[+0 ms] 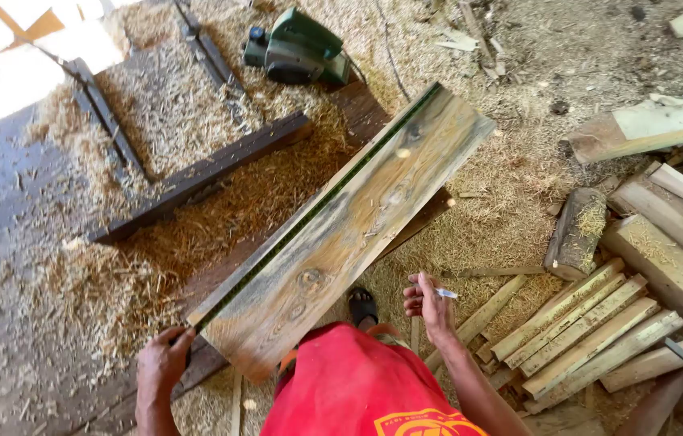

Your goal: Measuring and marking wooden boards and frames using a tape measure and a pen.

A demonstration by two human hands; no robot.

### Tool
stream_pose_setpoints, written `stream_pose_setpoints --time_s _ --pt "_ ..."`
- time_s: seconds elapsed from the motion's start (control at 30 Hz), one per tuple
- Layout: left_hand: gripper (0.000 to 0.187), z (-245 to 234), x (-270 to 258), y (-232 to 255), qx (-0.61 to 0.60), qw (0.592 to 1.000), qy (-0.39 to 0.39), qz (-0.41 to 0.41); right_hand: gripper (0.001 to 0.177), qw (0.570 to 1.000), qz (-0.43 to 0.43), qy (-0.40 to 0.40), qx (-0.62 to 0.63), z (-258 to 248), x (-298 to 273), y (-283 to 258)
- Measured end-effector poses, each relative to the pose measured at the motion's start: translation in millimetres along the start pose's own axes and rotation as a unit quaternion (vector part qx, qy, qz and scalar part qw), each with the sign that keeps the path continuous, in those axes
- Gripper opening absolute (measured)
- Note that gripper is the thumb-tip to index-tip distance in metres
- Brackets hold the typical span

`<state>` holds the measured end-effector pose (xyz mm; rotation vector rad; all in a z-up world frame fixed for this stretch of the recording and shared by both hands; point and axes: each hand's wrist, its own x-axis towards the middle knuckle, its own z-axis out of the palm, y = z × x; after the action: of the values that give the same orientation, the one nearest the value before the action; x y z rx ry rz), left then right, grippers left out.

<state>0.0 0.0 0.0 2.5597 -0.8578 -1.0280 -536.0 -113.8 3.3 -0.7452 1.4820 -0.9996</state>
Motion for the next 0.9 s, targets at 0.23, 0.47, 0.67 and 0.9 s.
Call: stream_pose_setpoints --time_s 0.23,0.47,0.67,0.9 --pt "0.040 -9 -19 26 0.020 0.996 0.080 0.042 0.047 0.995 -0.011 -0.091 -0.051 18 8 -9" --pt "0.031 5 -5 33 0.026 0.986 0.145 0.080 0.047 0.991 -0.004 -0.108 -0.083 26 35 -20" --pt "0.028 -4 -8 -8 0.060 0.981 0.183 0.032 0.044 0.975 -0.019 -0.181 -0.126 50 61 -32" --pt "0.021 -3 -9 -6 0.043 0.970 0.226 0.081 0.035 0.960 -0.153 -0.166 -0.164 79 74 -36"
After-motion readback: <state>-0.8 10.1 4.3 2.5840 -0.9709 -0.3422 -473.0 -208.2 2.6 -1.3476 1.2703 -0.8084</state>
